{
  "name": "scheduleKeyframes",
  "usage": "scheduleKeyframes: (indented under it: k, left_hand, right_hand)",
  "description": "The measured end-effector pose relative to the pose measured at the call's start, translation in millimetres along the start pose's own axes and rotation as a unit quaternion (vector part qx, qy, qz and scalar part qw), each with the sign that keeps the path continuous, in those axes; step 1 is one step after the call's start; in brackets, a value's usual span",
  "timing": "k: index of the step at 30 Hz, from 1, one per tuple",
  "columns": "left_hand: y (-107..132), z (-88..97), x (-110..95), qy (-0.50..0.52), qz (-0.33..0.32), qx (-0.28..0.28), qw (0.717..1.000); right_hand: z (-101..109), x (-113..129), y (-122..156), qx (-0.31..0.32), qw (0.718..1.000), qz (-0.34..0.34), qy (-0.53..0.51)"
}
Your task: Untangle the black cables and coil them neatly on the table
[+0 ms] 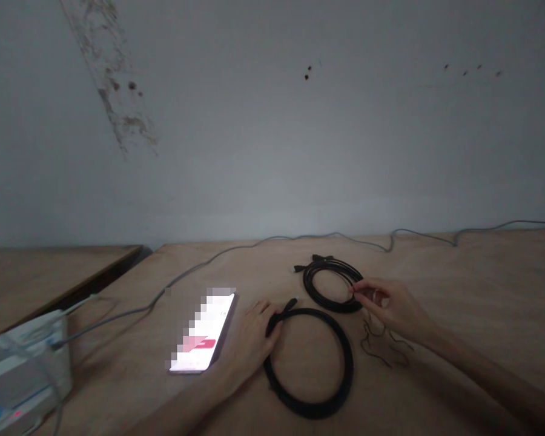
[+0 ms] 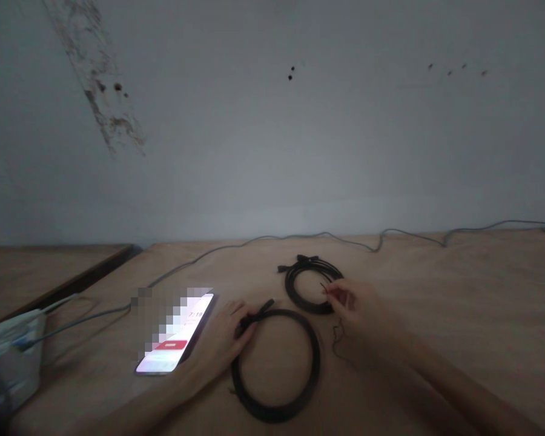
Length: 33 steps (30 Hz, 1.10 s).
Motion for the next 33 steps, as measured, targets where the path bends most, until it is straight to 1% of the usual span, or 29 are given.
scheduleKeyframes:
  k: [2, 5, 6, 7, 8, 10, 11, 14, 16, 21, 25, 27, 29, 33]
  left_hand:
    - [-1.4, 2.2, 0.9, -0.005, 0.004, -0.005, 1.0]
    - [-3.1, 4.4, 1.5, -0.007, 0.001, -0.01, 1.0]
    - [-3.6, 4.7, 1.5, -0.007, -0.002, -0.011, 1.0]
    - [-3.9, 5.0, 1.5, -0.007, -0.005, -0.014, 1.0]
    - [-4.1, 5.3, 1.5, -0.009, -0.006, -0.017, 1.0]
    - [-4.2, 5.3, 1.5, -0.016, -0.007, -0.019, 1.0]
    - [-4.1, 5.3, 1.7, -0.02, -0.005, -0.019, 1.0]
    - [-3.7, 6.7, 1.9, -0.037, 0.005, -0.018, 0.999]
    - [-3.6, 8.8, 3.0, -0.062, 0.017, -0.021, 0.998]
    - [-4.2, 15.1, 8.1, -0.159, 0.057, -0.025, 0.985]
    - [-2.7, 14.8, 14.4, -0.201, 0.094, 0.01, 0.975]
    - [-1.4, 14.1, 11.4, -0.188, 0.082, 0.021, 0.978]
    - [-0.7, 15.2, 3.8, -0.15, 0.049, 0.017, 0.987]
    - [0.2, 25.5, -9.7, -0.076, -0.017, -0.039, 0.996]
  right_hand:
    - [1.0, 0.7, 1.7, 0.048, 0.998, 0.013, 0.042]
    - [-6.8, 6.3, 9.2, 0.13, 0.987, 0.056, 0.08]
    - [-10.6, 8.8, 12.4, 0.146, 0.983, 0.072, 0.087]
    - [-13.7, 10.7, 15.3, 0.149, 0.981, 0.084, 0.093]
    - [-16.7, 12.0, 17.7, 0.143, 0.98, 0.092, 0.098]
    - [-19.5, 12.5, 21.1, 0.101, 0.984, 0.094, 0.109]
    - [-24.4, 13.8, 23.4, 0.094, 0.984, 0.102, 0.109]
    - [-41.4, 23.6, 30.8, 0.109, 0.978, 0.148, 0.099]
    - [-45.8, 30.0, 34.1, 0.119, 0.975, 0.168, 0.086]
    - [-31.2, 34.1, 33.8, 0.074, 0.981, 0.163, 0.069]
    - [-30.9, 30.9, 34.0, 0.082, 0.982, 0.159, 0.065]
    - [-31.1, 31.3, 34.1, 0.086, 0.981, 0.162, 0.063]
    - [-30.7, 33.2, 34.3, 0.089, 0.981, 0.165, 0.054]
    - [-30.9, 34.4, 35.7, 0.097, 0.982, 0.159, 0.026]
Point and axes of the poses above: each hand's wrist, its own y-axis away from the middle knuckle, its own z-axis out of the back of the hand, x = y × z, the point moved 10 cm from there along -y, towards the middle knuckle, and after that the axes turned 8 degrees about z, right-handed, at the moved point
